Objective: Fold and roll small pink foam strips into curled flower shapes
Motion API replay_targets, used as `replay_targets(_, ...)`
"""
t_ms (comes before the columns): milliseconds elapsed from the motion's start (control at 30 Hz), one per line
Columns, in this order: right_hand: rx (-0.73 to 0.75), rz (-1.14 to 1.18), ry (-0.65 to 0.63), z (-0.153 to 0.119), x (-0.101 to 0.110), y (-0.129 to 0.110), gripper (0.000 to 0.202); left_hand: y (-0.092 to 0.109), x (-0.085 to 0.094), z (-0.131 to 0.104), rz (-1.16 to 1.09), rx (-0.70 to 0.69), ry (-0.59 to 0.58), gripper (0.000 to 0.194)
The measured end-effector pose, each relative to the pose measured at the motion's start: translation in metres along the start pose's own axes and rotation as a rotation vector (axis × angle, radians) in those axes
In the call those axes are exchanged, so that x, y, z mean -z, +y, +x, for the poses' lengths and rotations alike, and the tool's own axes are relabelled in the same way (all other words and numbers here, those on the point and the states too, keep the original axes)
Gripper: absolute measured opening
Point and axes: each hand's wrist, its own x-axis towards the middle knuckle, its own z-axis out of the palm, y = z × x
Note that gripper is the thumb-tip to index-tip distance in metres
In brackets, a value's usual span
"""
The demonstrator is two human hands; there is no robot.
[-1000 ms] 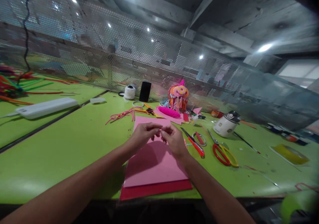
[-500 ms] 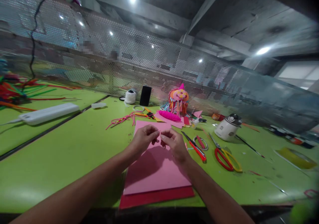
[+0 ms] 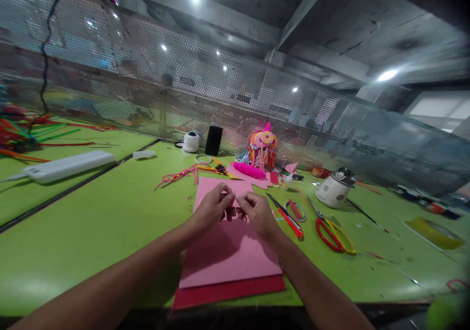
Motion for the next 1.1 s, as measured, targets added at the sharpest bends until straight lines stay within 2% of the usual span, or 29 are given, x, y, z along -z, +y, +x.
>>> replay_targets(233,0.156,-0.329,0.138,0.0,-0.002,0.009,0.03,0.001,0.006,0.002,-0.041,0.154,-0.077,0.028)
replay_targets(333,0.114,-0.256,0.117,0.001,-0.001,0.009,0.03,0.004,0.009,0.002,-0.023,0.152,-0.064,0.029)
replay_targets(500,-0.078,0.04,-0.057,0.005,0.005,0.005,0.029,0.006,0.011,0.002,0.019,0.068,-0.098,0.029)
replay_targets(567,-0.045,0.021,-0.05,0.006,0.008,0.005,0.03,0.005,0.012,0.002,-0.017,0.08,-0.152,0.028)
replay_targets(667,0.063,-0.099,0.045,0.008,0.012,0.006,0.028,0.004,0.015,0.003,-0.116,0.144,-0.228,0.027)
replay_targets(800,0.086,-0.105,0.14,0.011,0.014,0.008,0.029,0.006,0.02,0.006,-0.159,0.175,-0.128,0.025)
replay_targets(867,0.054,-0.044,0.103,0.011,0.013,0.006,0.028,0.007,0.021,0.007,-0.129,0.131,-0.073,0.025)
replay_targets(1000,0.056,-0.04,0.019,0.01,0.012,0.004,0.027,0.006,0.022,0.007,-0.062,0.048,-0.068,0.022)
replay_targets(1100,0.183,-0.219,0.145,0.009,0.012,0.007,0.027,0.003,0.018,0.007,-0.187,0.079,0.001,0.018)
